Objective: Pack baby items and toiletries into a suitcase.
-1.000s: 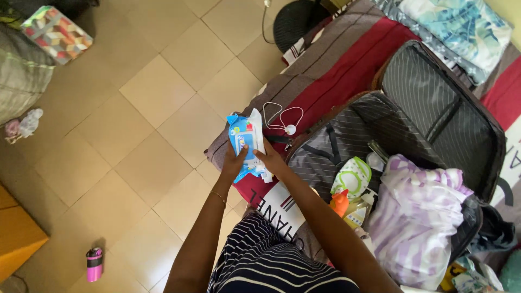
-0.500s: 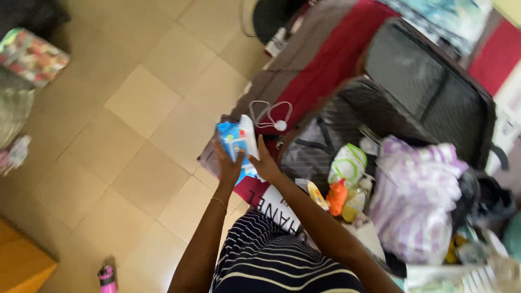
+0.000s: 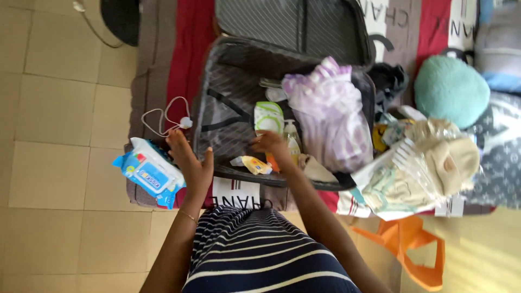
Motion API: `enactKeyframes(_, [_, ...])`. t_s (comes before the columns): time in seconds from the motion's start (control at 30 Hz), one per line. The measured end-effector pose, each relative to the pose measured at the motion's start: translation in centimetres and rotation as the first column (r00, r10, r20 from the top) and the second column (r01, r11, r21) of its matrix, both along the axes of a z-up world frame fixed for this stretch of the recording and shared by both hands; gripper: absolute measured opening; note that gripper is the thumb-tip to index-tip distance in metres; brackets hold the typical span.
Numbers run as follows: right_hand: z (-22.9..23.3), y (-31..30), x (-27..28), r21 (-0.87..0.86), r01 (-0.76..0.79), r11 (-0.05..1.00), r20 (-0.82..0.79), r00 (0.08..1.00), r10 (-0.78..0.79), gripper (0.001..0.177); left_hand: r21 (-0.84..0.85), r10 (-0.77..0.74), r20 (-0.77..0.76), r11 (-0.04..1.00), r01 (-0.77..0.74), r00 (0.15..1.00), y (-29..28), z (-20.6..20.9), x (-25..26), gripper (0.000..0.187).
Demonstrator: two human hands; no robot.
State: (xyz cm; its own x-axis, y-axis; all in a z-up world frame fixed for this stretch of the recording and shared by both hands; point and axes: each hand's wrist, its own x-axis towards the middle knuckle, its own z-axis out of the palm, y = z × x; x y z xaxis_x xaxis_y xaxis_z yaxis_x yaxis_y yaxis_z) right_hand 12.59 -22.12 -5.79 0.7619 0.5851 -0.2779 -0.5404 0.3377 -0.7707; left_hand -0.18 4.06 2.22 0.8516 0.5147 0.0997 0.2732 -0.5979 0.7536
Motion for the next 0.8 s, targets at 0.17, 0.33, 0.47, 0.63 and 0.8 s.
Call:
enactKeyframes(0.17, [-10.0, -7.8, 2.1, -0.421, 0.226, 0.878, 0.09, 0.974, -0.208, 0.044, 0.022, -0.151, 0.063, 0.988, 0.15, 0.986, -2.7, 0.9, 1.8, 0.089])
enactKeyframes(0.33, [-10.6, -5.1, 0.0, -0.883, 0.366, 0.294, 0.437, 0.869, 0.233, 0.055, 0.001, -0.248, 0.074, 0.969, 0.248, 0.966, -4.3, 1.8, 3.1, 0.088])
enactKeyframes(0.47, [-12.7, -3.6, -1.3, -0.984, 0.175, 0.04, 0.172, 0.854, 0.491, 0.079, -0.018, -0.352, 0.081, 0.935, 0.354, 0.932, -5.2, 2.4, 3.1, 0.081])
enactKeyframes(0.63, [-12.6, -5.3, -0.2, -0.979, 0.127, 0.157, 0.188, 0.855, 0.484, 0.079, -0.114, -0.426, 0.044, 0.896, 0.429, 0.903, -5.6, 0.7, 1.3, 0.073])
enactKeyframes(0.8, [-3.3, -7.7, 0.5, -0.254, 0.081, 0.964, -0.069, 0.992, -0.101, 0.07, -0.392, -0.436, 0.046, 0.82, 0.417, 0.899, -6.9, -2.1, 1.3, 0.064])
